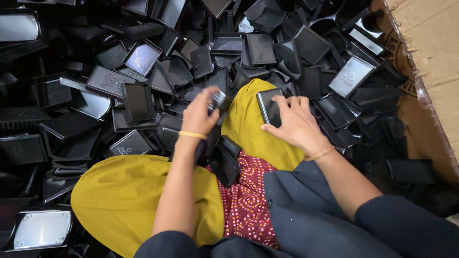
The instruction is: The person sits cross-legged on the floor and repeatedly picks up small black plastic parts from a large pile, inspects them by turning them over, and places them back into the pile. The person handles the parts one at a time throughout the clip.
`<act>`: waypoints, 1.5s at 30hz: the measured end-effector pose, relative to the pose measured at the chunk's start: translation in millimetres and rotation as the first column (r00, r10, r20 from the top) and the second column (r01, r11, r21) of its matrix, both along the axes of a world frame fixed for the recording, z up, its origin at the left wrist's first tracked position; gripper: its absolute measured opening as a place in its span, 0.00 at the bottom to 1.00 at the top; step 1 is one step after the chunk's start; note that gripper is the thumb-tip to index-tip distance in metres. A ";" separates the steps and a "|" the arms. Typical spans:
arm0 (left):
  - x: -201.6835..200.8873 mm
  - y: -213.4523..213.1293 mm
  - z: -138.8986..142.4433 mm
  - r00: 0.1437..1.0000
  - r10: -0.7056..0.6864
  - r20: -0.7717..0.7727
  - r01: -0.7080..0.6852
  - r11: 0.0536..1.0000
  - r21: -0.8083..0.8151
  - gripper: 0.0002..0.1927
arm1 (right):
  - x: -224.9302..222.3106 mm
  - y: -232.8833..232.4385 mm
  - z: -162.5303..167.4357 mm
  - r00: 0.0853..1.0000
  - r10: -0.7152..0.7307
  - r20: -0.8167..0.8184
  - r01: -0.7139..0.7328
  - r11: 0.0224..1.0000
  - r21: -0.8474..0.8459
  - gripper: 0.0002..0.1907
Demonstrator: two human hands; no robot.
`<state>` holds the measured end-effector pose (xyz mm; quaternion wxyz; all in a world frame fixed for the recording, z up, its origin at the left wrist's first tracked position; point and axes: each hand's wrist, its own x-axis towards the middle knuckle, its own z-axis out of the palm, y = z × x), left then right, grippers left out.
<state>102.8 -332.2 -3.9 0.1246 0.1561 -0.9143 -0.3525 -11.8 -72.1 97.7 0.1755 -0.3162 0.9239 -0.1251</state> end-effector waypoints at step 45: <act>-10.4 43.8 42.7 0.796 0.467 -0.386 -0.345 0.873 0.345 0.27 | 67.9 -43.6 -22.2 0.936 0.043 0.350 0.239 0.652 -0.720 0.19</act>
